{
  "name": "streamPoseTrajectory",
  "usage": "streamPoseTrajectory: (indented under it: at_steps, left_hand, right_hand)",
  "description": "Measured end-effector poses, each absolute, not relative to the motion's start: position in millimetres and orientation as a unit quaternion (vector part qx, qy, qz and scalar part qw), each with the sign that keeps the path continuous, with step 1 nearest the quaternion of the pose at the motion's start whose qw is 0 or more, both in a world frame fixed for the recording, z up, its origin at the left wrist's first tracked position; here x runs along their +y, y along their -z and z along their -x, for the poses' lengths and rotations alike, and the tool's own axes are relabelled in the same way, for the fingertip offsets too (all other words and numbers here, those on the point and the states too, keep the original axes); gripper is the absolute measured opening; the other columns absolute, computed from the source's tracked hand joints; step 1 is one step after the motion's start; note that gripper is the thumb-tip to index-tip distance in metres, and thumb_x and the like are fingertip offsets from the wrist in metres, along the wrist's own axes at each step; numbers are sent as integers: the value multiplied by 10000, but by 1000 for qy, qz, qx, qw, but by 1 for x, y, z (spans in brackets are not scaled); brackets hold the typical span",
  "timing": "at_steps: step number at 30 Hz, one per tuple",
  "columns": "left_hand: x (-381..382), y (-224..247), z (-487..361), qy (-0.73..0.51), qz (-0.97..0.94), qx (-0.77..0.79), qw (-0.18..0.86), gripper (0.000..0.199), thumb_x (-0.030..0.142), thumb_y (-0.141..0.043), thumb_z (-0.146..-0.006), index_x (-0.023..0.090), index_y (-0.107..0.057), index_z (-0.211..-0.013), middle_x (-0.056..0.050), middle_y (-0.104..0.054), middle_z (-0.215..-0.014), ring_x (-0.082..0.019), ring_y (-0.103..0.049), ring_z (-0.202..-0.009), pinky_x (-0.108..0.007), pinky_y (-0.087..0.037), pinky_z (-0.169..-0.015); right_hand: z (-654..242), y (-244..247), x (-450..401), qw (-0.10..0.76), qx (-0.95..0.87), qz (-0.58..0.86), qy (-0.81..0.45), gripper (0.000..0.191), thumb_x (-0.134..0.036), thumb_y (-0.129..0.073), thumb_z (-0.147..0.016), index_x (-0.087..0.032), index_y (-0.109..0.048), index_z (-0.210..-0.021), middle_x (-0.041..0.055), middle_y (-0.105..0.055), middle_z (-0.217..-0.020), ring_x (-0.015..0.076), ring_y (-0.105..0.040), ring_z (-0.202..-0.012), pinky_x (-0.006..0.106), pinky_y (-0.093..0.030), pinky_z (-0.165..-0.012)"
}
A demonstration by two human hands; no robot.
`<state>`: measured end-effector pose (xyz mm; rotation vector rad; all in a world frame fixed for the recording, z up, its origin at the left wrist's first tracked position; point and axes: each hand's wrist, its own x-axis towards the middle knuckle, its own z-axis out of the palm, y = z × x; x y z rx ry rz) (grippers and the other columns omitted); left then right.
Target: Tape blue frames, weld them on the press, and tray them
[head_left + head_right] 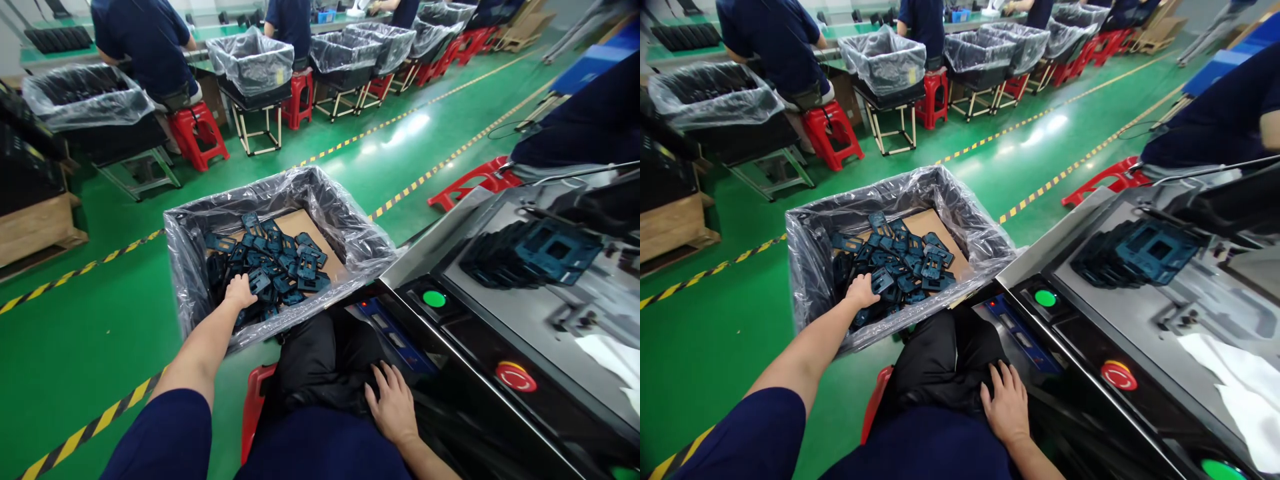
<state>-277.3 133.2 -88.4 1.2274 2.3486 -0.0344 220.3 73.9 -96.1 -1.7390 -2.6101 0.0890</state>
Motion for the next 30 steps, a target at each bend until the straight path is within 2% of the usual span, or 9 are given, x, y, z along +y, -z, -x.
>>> streamPoseTrajectory:
  at_steps: [4,7,10,14,19,21,23,26,30]
  left_hand:
    - [137,93,277,7,-423,875,235,965,660,-674,-629,144,-359,-1381,-217,-409,-1402,-378,-409,-1285,-421,-385,-994]
    - [144,95,283,3,-416,875,247,906,762,-478,-718,131,-401,-1363,-211,-445,-1401,-369,-421,-1284,-411,-370,-1005]
    - [150,95,286,12,-404,877,261,811,727,-368,-795,106,-469,-1307,-219,-502,-1355,-373,-466,-1238,-430,-384,-984]
    - [153,95,282,30,-414,869,269,837,701,-584,-680,179,-463,-1324,-167,-473,-1410,-384,-412,-1275,-445,-372,-1003]
    - [152,95,278,56,-372,887,267,972,614,-790,-500,93,-494,-1267,-252,-495,-1332,-430,-409,-1268,-489,-372,-1004]
    - [149,95,278,59,-349,894,276,933,647,-770,-527,77,-522,-1223,-268,-498,-1314,-430,-443,-1240,-495,-409,-966]
    - [145,95,277,52,-345,893,284,848,653,-720,-622,96,-518,-1229,-238,-504,-1318,-377,-495,-1201,-482,-438,-939]
    - [137,96,270,26,-373,878,298,637,568,-632,-789,145,-505,-1249,-147,-553,-1277,-264,-565,-1105,-443,-464,-917]
    - [132,95,257,4,-405,860,312,481,472,-605,-855,158,-537,-1212,-98,-613,-1158,-223,-603,-1009,-430,-492,-885]
  right_hand:
    - [-221,97,75,-1,-834,551,-34,488,-430,-461,-869,-153,-608,-1242,129,-544,-1337,346,-397,-1304,483,-413,-1016]
    - [-221,98,75,-6,-832,553,-39,489,-432,-457,-870,-159,-602,-1249,127,-537,-1344,344,-396,-1305,482,-408,-1022]
    - [-221,97,75,-11,-831,555,-44,489,-430,-453,-872,-161,-599,-1253,128,-534,-1349,345,-395,-1307,486,-408,-1020]
    - [-219,95,75,-18,-829,557,-42,489,-423,-449,-872,-160,-601,-1254,124,-534,-1354,342,-392,-1310,487,-409,-1018]
    - [-219,93,74,-22,-829,557,-40,493,-424,-449,-871,-156,-601,-1257,123,-534,-1356,337,-392,-1312,483,-409,-1020]
    - [-219,93,74,-24,-827,560,-40,491,-426,-446,-872,-163,-599,-1258,119,-533,-1358,336,-389,-1315,485,-410,-1018]
    - [-219,94,74,-25,-826,561,-41,488,-427,-444,-873,-170,-599,-1257,117,-531,-1361,336,-388,-1317,487,-411,-1015]
    - [-219,95,75,-22,-827,560,-44,489,-428,-445,-871,-167,-599,-1254,123,-534,-1353,337,-390,-1316,485,-409,-1017]
    - [-218,96,76,-13,-827,561,-43,482,-427,-447,-868,-171,-600,-1248,122,-538,-1347,337,-392,-1315,479,-413,-1011]
